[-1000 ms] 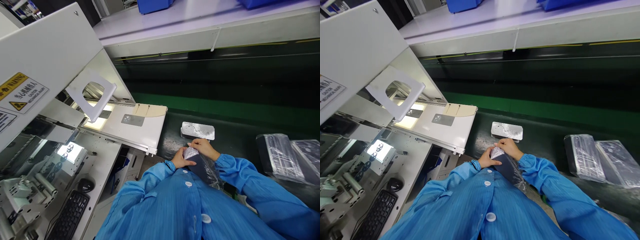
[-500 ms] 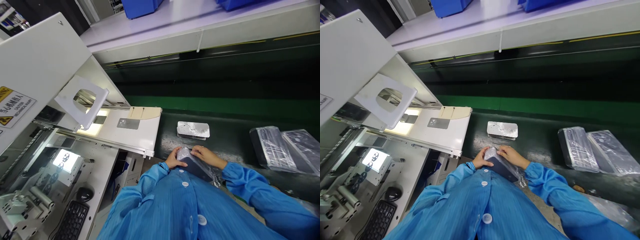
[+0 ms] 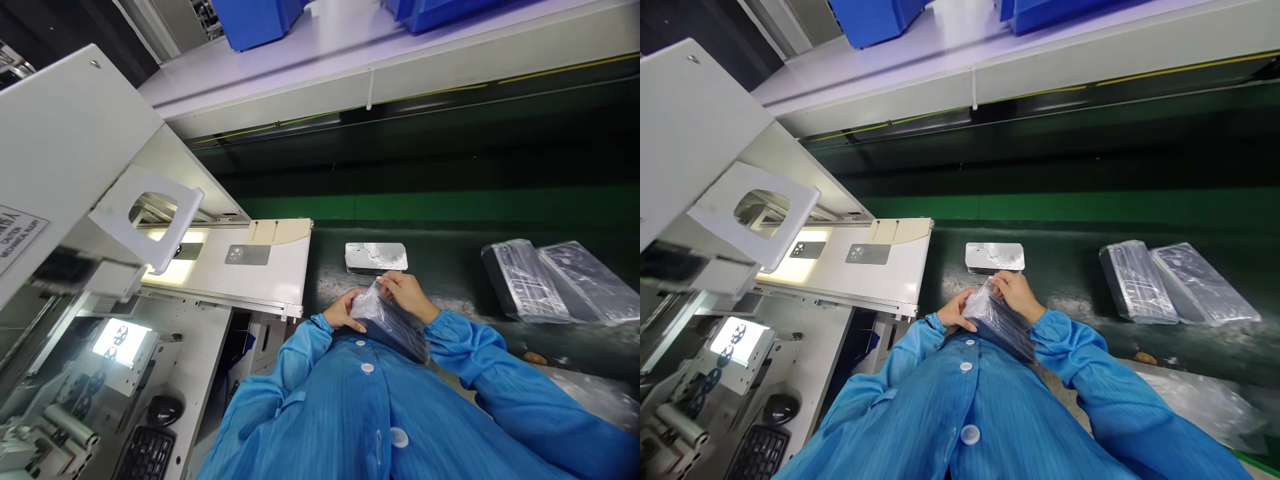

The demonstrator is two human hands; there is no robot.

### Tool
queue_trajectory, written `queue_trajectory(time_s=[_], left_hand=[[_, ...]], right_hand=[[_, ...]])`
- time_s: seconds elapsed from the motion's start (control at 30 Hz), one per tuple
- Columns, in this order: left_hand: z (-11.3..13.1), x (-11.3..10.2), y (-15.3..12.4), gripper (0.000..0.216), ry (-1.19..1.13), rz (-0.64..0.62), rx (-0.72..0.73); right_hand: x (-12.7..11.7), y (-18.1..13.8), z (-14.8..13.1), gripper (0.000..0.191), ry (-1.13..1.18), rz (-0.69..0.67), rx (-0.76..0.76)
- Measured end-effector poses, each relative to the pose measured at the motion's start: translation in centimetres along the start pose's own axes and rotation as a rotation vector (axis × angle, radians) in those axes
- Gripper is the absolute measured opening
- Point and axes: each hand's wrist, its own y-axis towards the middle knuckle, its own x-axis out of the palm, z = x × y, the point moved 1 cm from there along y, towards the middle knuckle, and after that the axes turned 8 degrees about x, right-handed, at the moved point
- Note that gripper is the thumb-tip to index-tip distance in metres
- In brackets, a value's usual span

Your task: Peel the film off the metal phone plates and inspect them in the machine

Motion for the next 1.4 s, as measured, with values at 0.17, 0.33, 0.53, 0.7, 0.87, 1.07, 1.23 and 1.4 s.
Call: queue_trajectory(time_s=[0.17,0.33,0.53,0.7,0.87,1.07,1.23,1.4], left_hand=[[2.6,-0.6,0.6,0.105,0.320,-0.104,0.120],[2.6,1.5,0.5,0.107,0.690,0.016,0.132],[0.3,1.6,1.2,0.066,0.670,0.175,0.219],[-0.2,0.4,0.6,0.071,0.626,0.052,0.223],[-0.7,0.1,0.2,0.070,0.606,0.078,0.184],[-0.7,-0.2,0.8,0.066,0.507,0.256,0.124],[-0.1,0.1,1.5,0.064,0.474,0.271,0.099],[0.2,0.7,2.4,0.066,0.443,0.262,0.086]], right_hand=[[-0.2,-2.5,-0.6,0.033,-0.457,0.156,-0.336],[1.0,-3.9,0.7,0.029,-0.737,0.141,-0.412],[2.4,-2.7,0.6,0.029,-0.445,-0.033,-0.331],[2.8,-1.7,0.7,0.036,-0.231,-0.128,-0.233],[2.0,-0.8,-0.1,0.031,-0.537,-0.167,-0.263],[0.0,0.4,0.3,0.039,-0.447,-0.334,-0.264],[0.1,0.4,1.6,0.033,-0.451,-0.241,-0.358],[0.9,0.6,1.8,0.024,-0.362,-0.205,-0.620]])
